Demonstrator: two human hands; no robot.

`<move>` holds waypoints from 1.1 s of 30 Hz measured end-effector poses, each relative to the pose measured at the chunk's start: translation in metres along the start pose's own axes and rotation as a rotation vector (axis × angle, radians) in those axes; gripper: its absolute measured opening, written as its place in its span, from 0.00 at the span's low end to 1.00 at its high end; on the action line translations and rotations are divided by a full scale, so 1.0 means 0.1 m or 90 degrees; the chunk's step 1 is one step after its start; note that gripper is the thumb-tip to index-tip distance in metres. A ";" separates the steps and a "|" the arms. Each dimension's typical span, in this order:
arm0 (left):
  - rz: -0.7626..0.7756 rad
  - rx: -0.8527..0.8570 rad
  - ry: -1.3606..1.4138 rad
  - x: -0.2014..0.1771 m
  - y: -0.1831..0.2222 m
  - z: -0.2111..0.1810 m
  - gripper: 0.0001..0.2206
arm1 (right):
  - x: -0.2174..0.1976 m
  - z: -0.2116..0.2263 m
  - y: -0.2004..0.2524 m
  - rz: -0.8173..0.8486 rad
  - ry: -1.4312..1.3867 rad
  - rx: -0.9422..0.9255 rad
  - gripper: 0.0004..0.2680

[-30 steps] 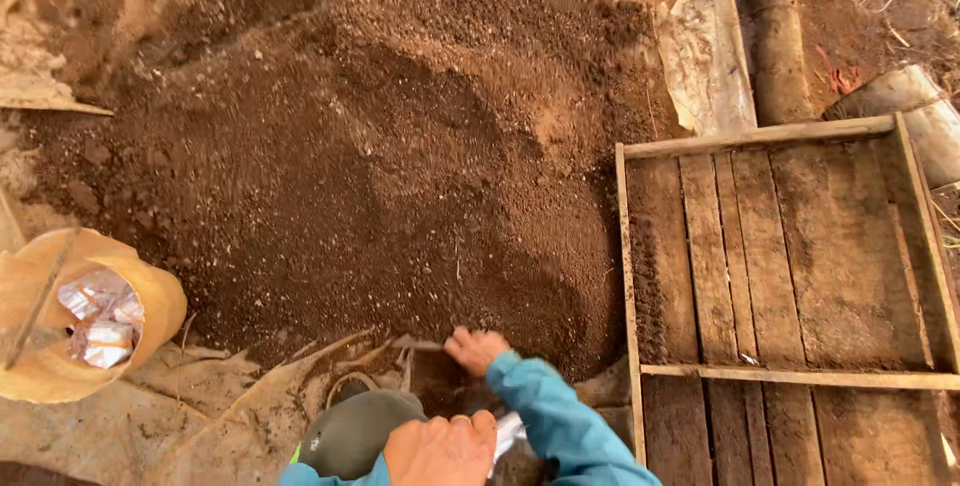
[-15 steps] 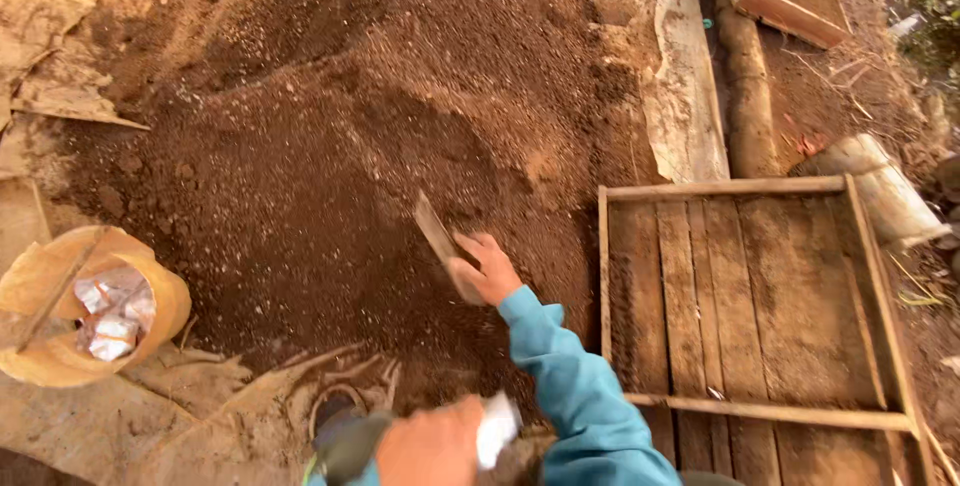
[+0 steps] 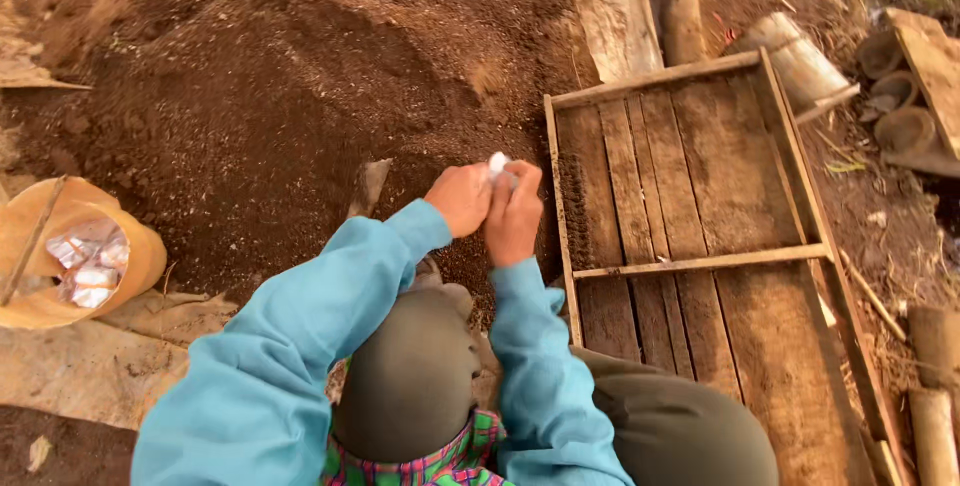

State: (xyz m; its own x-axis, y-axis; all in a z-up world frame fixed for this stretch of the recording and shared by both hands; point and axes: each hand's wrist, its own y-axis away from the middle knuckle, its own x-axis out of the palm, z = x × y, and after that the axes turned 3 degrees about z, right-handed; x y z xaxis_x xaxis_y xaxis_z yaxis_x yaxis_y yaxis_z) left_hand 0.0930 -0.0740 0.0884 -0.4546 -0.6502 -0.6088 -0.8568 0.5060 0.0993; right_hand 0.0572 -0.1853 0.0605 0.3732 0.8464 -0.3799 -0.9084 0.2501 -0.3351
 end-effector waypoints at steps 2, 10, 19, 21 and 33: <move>-0.037 0.055 0.015 0.23 -0.27 0.12 0.11 | 0.05 -0.63 -0.28 -0.026 -0.030 0.091 0.06; 0.010 -0.071 0.062 0.80 -1.28 1.23 0.15 | 0.35 -1.40 -0.72 0.069 -0.272 0.467 0.11; -0.129 -0.161 0.181 0.96 -1.69 2.06 0.10 | 0.96 -2.74 -1.12 0.309 -0.397 0.466 0.07; -0.183 -0.127 0.215 1.03 -1.69 2.18 0.09 | 0.96 -2.79 -1.20 0.357 -0.330 0.397 0.07; -0.079 -0.183 -0.131 0.86 -1.57 2.59 0.17 | 1.15 -2.69 -1.05 0.371 0.493 -0.029 0.13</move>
State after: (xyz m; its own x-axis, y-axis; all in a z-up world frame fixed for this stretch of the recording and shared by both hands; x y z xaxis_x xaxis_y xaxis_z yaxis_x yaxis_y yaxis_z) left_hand 0.2517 -0.0626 -0.1830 -0.3100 -0.5546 -0.7722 -0.9488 0.2322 0.2141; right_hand 0.2460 -0.2411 -0.1802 -0.0968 0.2829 -0.9542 -0.9881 -0.1425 0.0580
